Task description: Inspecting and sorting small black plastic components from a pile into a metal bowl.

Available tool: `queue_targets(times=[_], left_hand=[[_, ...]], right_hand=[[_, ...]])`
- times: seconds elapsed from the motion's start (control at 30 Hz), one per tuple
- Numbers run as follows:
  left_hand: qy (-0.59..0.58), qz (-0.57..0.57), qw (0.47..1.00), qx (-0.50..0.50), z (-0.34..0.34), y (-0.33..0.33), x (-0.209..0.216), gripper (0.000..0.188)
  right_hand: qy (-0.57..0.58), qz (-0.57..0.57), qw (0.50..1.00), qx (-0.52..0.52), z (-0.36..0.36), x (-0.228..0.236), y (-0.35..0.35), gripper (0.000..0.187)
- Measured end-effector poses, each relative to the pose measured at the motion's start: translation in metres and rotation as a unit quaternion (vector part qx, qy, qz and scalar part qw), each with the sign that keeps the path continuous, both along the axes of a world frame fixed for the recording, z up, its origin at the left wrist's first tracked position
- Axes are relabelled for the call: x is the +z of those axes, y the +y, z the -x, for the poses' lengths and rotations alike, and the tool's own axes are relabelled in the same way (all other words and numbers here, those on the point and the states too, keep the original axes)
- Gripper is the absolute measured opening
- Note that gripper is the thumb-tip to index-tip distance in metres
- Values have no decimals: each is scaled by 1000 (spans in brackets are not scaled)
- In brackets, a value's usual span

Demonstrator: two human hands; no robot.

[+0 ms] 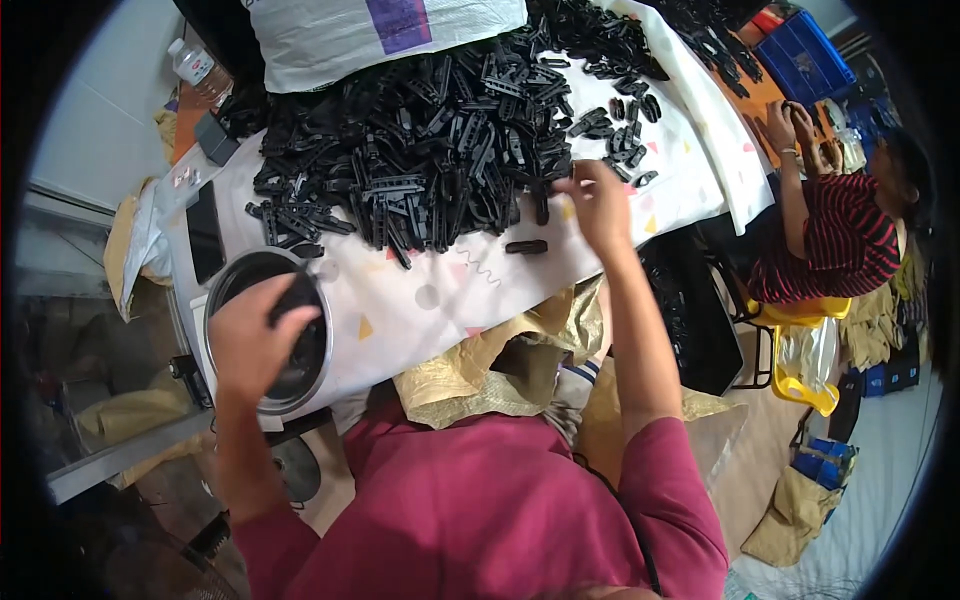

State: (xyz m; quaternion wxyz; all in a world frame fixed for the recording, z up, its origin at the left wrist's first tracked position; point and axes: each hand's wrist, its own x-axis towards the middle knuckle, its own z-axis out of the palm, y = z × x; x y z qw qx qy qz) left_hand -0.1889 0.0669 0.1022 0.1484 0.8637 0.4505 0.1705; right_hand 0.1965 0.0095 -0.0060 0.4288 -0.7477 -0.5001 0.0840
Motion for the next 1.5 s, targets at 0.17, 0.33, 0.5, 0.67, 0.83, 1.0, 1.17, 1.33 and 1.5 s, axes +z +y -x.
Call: queue_targets(times=[0.17, 0.33, 0.5, 0.67, 0.83, 1.0, 1.17, 1.33, 1.5], left_hand=[[166, 81, 967, 174, 58, 0, -10, 41], [28, -100, 995, 10, -5, 14, -21, 20], [-41, -27, 998, -45, -128, 26, -73, 23], [-71, 26, 996, -36, -165, 31, -87, 17], [-301, 397, 867, -21, -140, 32, -71, 13], [-508, 590, 626, -47, -133, 8, -43, 17], [-508, 645, 570, -31, -124, 13, -35, 18], [-474, 640, 586, -150, -113, 13, -29, 26], [-367, 600, 700, -124, -111, 16, -22, 23]], right_hand=[[-47, 162, 985, -32, -35, -19, 15, 26], [-26, 176, 983, -48, -41, -22, 21, 24], [156, 125, 972, -119, -16, -4, 13, 27], [433, -76, 896, -70, 11, 10, -20, 23], [486, -97, 869, 9, 61, 39, -31, 27], [625, -126, 765, 94, 97, 64, -29, 22], [629, -134, 756, 118, 100, 78, -36, 17], [375, -165, 887, 214, 108, 77, -43, 18], [277, -184, 911, 245, 103, 73, -48, 15]])
